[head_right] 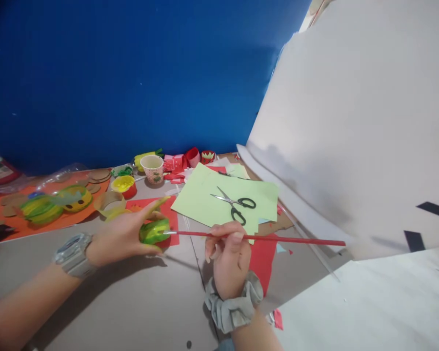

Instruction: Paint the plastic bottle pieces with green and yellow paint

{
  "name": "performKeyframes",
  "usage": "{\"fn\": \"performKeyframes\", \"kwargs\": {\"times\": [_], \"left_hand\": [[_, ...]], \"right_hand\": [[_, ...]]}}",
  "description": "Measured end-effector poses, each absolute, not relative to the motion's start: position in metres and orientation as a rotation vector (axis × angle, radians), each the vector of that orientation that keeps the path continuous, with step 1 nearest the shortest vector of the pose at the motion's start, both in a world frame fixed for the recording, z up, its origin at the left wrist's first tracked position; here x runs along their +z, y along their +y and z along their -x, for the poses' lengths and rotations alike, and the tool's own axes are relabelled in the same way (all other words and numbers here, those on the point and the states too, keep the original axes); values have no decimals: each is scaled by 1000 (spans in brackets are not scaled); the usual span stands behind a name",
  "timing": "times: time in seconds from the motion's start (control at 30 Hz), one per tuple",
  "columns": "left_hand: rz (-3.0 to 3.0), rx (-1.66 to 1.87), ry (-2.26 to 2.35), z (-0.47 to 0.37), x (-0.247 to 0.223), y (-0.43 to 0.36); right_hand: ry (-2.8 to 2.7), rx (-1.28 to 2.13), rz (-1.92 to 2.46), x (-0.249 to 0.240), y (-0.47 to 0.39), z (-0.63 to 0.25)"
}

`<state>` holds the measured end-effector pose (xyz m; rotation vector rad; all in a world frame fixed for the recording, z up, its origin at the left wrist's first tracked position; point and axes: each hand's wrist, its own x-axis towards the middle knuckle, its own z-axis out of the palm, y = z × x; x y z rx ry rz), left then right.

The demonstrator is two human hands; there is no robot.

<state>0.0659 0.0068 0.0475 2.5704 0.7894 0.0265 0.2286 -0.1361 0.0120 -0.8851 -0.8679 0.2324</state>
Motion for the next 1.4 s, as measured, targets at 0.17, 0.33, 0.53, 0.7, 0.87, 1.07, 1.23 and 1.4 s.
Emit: {"fn": "performKeyframes", "kwargs": {"times": [0.17, 0.33, 0.53, 0.7, 0.87, 1.07, 1.23, 1.4], "left_hand": [[-2655, -35, 815, -66, 44, 10], [-2645, -29, 849, -65, 43, 12], [-2750, -84, 948, -70, 48, 3], [-2800, -129, 973, -72, 50, -3], [-2797, -138, 986, -73, 49, -2], [-2829, -137, 993, -74, 49, -2], [-2815, -169, 1032, -75, 51, -4], [-2825, -192, 1003, -77, 51, -6]], "right_hand": [[-904, 209, 855, 10, -135, -228], [-895, 186, 875, 9, -135, -229], [-981, 195, 872, 9, -137, -225], [-1152, 253, 835, 7, -139, -219], [-1214, 263, 823, 4, -140, -220], [-1295, 252, 806, -2, -140, -224], [-1280, 232, 851, -4, -142, -222], [-1343, 208, 814, -6, -142, -221]]}}
